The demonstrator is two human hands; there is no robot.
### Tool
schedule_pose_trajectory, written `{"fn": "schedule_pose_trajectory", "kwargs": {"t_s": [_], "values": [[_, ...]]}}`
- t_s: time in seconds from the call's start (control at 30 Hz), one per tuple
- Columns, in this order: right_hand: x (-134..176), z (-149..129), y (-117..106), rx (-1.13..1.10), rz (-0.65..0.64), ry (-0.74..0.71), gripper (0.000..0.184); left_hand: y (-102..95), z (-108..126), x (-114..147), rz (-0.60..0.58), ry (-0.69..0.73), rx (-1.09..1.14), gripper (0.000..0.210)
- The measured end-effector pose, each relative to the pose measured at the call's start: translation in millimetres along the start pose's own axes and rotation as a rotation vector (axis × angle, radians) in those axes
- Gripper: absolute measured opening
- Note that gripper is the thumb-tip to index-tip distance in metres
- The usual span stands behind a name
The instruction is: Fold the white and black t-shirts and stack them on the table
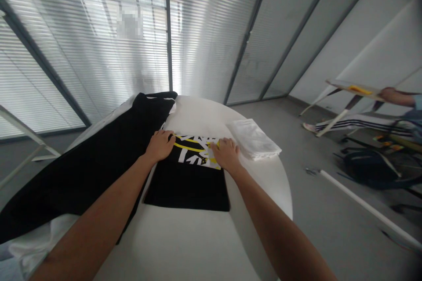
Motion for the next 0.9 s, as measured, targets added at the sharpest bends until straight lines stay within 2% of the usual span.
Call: {"fn": "schedule_pose_trajectory", "kwargs": {"t_s": [0.2, 0.37, 0.57, 0.77, 0.9], "values": [[-3.8, -0.1, -4.3, -0.062, 0.010, 0.016, 0.040, -3.9, 4.3, -0.1, 0.011, -0.001, 0.037, 0.031], [-4.4, 2.3, -8.1, -0.084, 0.017, 0.045, 0.045, -14.9, 6.8, 0.0, 0.066, -0.029, 0.189, 0.026], [-6.8, 1.2, -10.0, -0.158, 0.007, 0.028, 0.046, -23.8, -3.3, 0.2, 0.128, -0.122, 0.331, 0.025], [-11.1, 4.3, -11.7, -0.396, 0.064, 0.006, 0.045, -23.5, -13.9, 1.0, 0.139, -0.259, 0.510, 0.027], [-15.1, 12.3, -7.8, -0.552, 0.088, 0.038, 0.045, -14.5, -31.4, 4.1, 0.160, -0.422, 0.752, 0.029]]}}
Point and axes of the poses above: each hand's wrist, its own x-axis away from the middle knuckle, its own y-axis out of the palm, z = x × y, the point moved 9 cm from there along -x, towards the middle knuckle, and after that the axes turned 3 degrees about -z, right-handed, at the moved point
